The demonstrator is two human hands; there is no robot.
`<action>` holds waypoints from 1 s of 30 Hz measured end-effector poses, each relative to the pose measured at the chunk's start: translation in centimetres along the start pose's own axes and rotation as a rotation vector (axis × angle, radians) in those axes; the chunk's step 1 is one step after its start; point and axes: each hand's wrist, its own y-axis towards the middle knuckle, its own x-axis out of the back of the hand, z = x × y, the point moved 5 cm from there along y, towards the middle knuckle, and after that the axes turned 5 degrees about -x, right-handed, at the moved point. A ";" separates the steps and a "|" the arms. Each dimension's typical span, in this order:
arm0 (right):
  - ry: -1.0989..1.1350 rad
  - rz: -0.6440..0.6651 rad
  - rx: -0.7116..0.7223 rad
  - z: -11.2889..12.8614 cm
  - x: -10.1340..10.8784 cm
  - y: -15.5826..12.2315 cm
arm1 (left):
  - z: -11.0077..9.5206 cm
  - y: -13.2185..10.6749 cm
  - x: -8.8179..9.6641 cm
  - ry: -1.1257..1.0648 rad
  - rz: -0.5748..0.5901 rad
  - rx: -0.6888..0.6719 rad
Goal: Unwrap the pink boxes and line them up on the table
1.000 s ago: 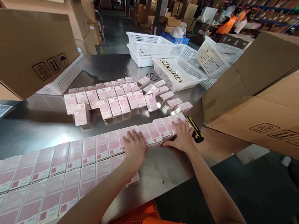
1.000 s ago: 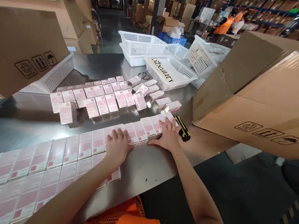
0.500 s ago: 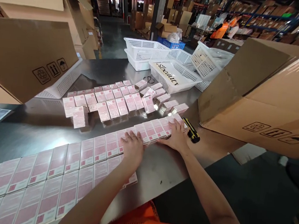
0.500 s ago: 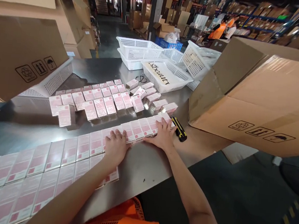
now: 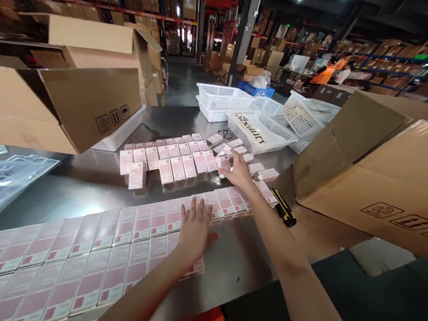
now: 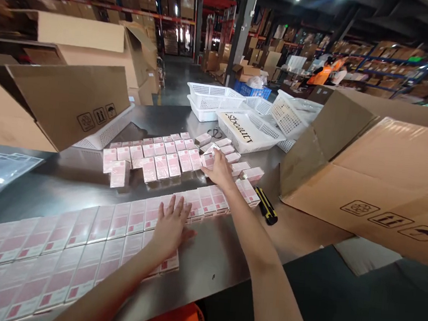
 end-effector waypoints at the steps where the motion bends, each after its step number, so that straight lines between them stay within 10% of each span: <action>1: 0.001 0.012 0.001 0.9 -0.5 1.6 | 0.6 -1.0 0.2 -0.030 -0.046 -0.014; 6: 0.020 0.055 -0.020 2.9 -0.3 5.0 | 6.4 -8.8 1.5 -0.164 -0.411 -0.013; 11: 0.168 -0.114 -0.002 3.3 3.7 3.2 | 13.2 -16.7 2.2 -0.414 -0.706 0.281; 14: 0.774 -0.217 -0.048 5.9 3.6 -0.6 | 14.4 -17.2 2.6 -0.669 -0.654 0.461; 16: 1.035 -0.057 -0.009 10.2 0.9 -5.0 | 13.9 -16.0 3.1 -0.855 -0.578 0.492; 20: 1.574 0.695 0.102 20.6 -6.6 -16.4 | 12.5 -14.6 4.1 -1.200 -0.705 0.389; 24: 1.232 0.556 0.285 23.6 -7.5 -21.1 | 13.8 -18.3 3.5 -1.289 -0.804 0.543; 27: 0.933 0.202 0.518 23.2 -3.3 -20.2 | 15.3 -22.5 4.8 -0.922 -0.752 0.612; 30: 0.734 0.197 0.962 24.8 0.2 -20.5 | 15.9 -25.2 7.2 -0.520 -0.683 0.508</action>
